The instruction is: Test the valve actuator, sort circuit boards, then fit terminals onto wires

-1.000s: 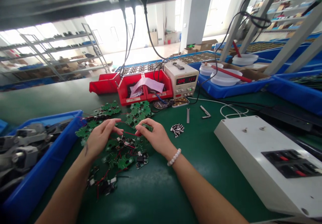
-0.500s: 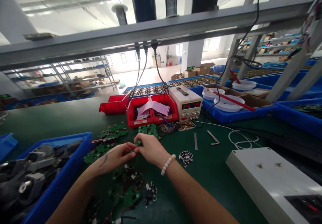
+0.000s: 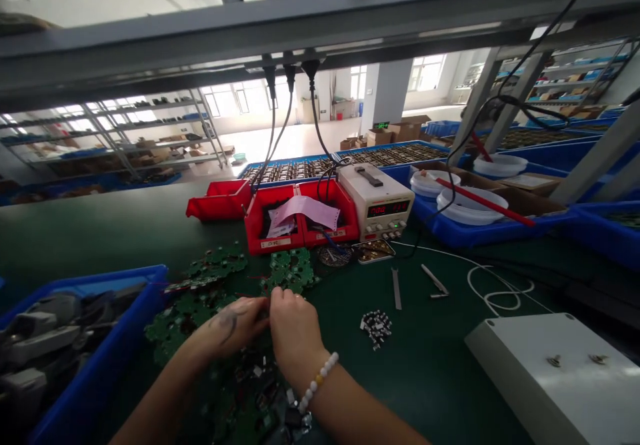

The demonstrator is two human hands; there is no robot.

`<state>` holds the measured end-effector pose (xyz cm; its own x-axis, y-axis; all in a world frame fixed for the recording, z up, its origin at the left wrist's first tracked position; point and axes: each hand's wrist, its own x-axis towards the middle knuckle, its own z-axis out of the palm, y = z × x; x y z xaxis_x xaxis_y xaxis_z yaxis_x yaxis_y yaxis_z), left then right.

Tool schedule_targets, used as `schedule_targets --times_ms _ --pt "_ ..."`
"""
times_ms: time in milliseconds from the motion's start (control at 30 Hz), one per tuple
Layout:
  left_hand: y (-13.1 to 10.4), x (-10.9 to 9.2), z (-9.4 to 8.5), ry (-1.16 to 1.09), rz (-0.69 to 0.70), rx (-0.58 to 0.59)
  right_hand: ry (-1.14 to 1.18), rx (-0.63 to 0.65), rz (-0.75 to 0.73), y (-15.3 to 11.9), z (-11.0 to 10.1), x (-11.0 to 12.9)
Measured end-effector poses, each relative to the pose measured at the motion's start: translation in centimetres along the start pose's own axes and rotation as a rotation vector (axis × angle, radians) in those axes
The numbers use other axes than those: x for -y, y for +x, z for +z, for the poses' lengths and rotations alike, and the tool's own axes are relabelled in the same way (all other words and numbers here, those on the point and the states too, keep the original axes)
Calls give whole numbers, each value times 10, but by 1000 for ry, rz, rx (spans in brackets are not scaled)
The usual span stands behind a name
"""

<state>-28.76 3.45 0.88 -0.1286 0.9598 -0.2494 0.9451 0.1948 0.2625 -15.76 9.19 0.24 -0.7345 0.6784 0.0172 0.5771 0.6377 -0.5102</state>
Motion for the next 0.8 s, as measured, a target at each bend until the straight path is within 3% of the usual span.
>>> schedule_targets --times_ms 100,200,300,367,433,567,700,800 --pt "-7 -7 -7 6 -1 37 9 48 -24 3 -6 -7" --pt "-15 -5 -23 -50 32 134 104 155 -142 7 -19 -21" --pt "-9 9 -26 -197 -28 -23 178 47 -121 15 -26 -33" --pt "5 20 -17 -262 -113 -213 200 -96 -24 21 -21 -39" --pt "20 27 -4 -285 -183 -328 230 -153 50 27 -11 -43" --pt "36 33 8 -382 -222 -366 371 -127 67 32 5 -48" --pt "26 32 -9 -508 -166 -374 621 -148 31 33 -3 -49" --pt "16 28 -22 -649 -104 -368 869 -59 -15 33 -9 -48"
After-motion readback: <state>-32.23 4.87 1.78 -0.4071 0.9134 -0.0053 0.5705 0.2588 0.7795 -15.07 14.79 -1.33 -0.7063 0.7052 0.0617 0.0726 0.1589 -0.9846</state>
